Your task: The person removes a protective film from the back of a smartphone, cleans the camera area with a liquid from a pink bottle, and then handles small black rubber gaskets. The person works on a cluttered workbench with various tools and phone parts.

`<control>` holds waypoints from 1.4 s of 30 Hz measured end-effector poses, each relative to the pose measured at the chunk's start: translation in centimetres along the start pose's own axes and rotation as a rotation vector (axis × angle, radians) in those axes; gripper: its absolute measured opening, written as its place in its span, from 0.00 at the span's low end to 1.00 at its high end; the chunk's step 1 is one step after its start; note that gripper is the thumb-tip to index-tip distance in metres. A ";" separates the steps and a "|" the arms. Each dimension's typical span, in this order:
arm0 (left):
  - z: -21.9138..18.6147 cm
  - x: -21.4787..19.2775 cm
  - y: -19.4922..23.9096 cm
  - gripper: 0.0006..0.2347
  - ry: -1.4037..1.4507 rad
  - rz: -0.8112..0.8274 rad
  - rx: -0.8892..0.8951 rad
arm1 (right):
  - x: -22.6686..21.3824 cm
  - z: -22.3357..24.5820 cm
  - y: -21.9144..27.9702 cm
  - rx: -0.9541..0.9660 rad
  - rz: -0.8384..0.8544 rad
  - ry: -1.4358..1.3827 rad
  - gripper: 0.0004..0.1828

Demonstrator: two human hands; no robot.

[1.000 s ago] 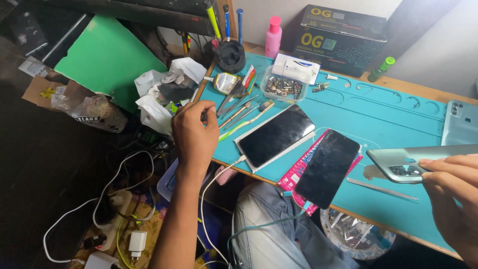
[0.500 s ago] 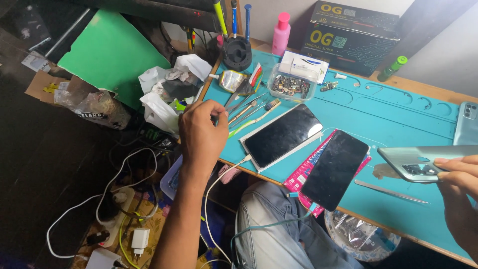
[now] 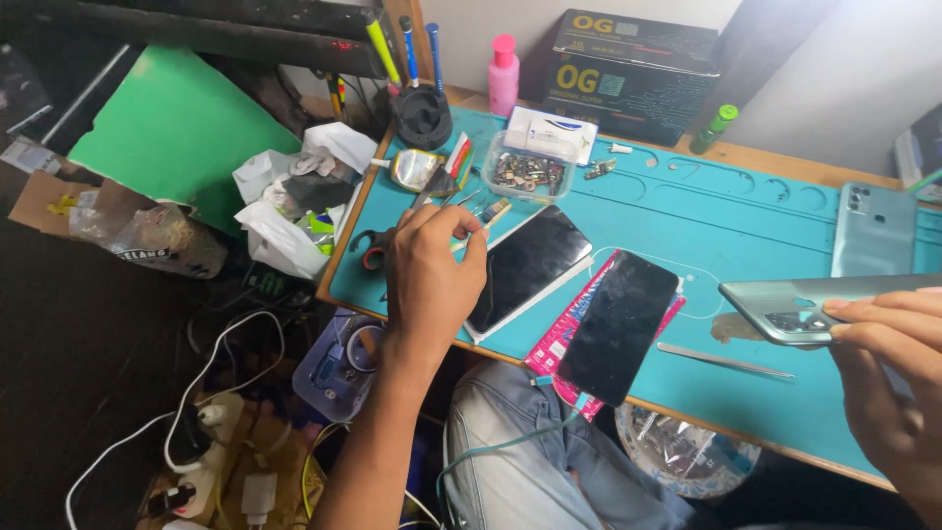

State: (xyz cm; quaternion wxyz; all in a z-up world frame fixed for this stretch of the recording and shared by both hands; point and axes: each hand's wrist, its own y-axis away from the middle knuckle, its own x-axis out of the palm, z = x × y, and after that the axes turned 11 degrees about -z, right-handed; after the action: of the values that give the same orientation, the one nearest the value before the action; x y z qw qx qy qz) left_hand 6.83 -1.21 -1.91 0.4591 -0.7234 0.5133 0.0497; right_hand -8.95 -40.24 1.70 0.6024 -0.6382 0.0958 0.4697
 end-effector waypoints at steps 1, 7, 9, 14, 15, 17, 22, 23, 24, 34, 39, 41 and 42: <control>-0.6 0.1 0.0 0.04 0.008 0.005 0.005 | -0.5 0.1 0.0 0.006 -0.002 0.008 0.05; -2.2 -0.6 -1.1 0.05 -0.020 -0.007 0.005 | -1.4 -2.8 4.0 0.100 -0.070 0.001 0.05; -1.5 -1.4 -1.7 0.05 -0.060 -0.045 -0.035 | -1.3 -3.7 5.5 0.243 -0.055 -0.006 0.11; 2.4 -1.6 -2.9 0.01 -0.116 -0.105 -0.108 | 1.6 -8.8 11.2 0.255 -0.083 -0.109 0.06; 3.1 -1.5 -3.1 0.02 -0.131 -0.083 -0.180 | 2.2 -9.8 12.3 0.278 -0.062 -0.117 0.06; 4.4 -1.0 -3.1 0.02 -0.139 -0.069 -0.150 | 2.6 -8.2 10.7 0.247 -0.088 -0.114 0.06; 4.8 -1.1 -3.3 0.02 -0.112 -0.043 -0.125 | 4.9 -10.5 13.8 0.276 -0.079 -0.098 0.05; 4.9 -1.0 -3.3 0.02 -0.120 -0.037 -0.129 | 5.6 -11.6 15.0 0.312 -0.084 -0.111 0.06; 4.9 -0.8 -3.3 0.04 -0.127 -0.032 -0.133 | 6.2 -12.7 16.3 0.348 -0.088 -0.122 0.08; 6.3 6.0 -10.5 0.06 0.049 0.038 0.155 | 5.8 -9.0 11.8 0.304 -0.171 -0.190 0.04; 6.0 9.3 -14.4 0.05 -0.409 0.466 0.076 | 4.9 -7.3 10.5 0.290 -0.260 -0.193 0.06; 5.7 10.3 -15.3 0.03 -0.448 0.526 0.051 | 4.4 -7.2 9.8 0.241 -0.260 -0.172 0.06; 5.6 10.8 -15.8 0.05 -0.490 0.587 0.023 | 4.2 -7.1 9.5 0.194 -0.257 -0.155 0.06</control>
State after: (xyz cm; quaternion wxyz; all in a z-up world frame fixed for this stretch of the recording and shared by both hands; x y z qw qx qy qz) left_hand 26.52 -3.90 -1.27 0.5426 -0.5071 0.5742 0.3446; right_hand -9.78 -46.91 -8.98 0.7217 -0.5461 0.0116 0.4252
